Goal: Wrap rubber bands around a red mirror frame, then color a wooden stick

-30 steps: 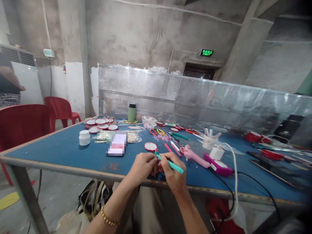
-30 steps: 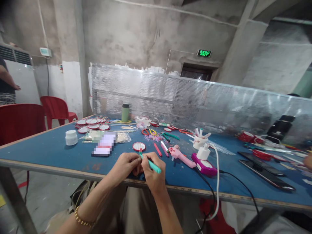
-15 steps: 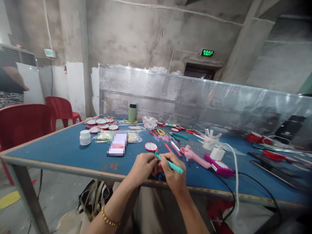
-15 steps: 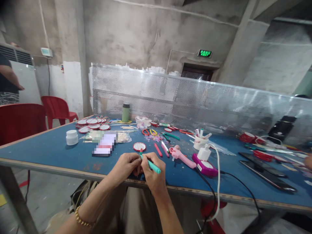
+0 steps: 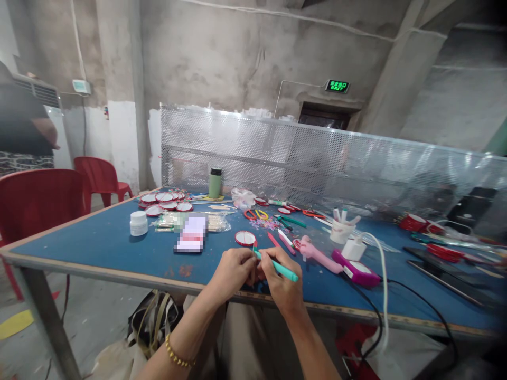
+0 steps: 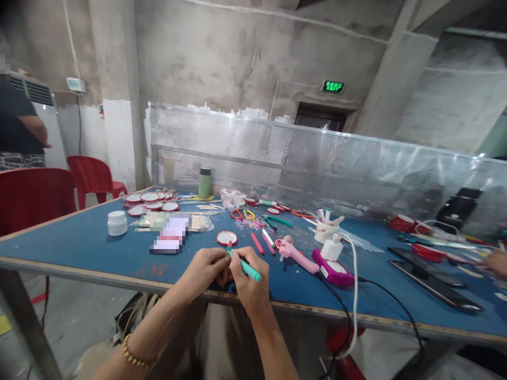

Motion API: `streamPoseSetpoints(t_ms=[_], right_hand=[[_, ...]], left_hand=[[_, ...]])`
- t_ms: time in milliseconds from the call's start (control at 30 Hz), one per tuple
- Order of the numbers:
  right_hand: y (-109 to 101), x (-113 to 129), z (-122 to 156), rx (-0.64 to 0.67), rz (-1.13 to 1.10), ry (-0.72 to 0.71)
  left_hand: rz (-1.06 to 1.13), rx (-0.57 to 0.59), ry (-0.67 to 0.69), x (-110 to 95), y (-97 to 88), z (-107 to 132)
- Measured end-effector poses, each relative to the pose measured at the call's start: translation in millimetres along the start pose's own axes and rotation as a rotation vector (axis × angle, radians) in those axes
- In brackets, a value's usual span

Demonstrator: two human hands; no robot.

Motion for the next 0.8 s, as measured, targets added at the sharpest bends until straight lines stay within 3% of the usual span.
streamPoseSetpoints(t_ms=[800], right_hand=[[-1.1,3.3,-0.6,-0.037,-0.014,0.020]], left_hand=[[0.002,0.015,-0.005,0.0,0.2,0.5]])
Point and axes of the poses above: each hand's wrist, its own z-axis away from the middle knuckle, its own y-axis out of the palm, x = y × z, the point moved 5 cm from there along -z, towards the middle knuckle, and after that the axes turned 15 degrees about -z, right-handed, at the moved point
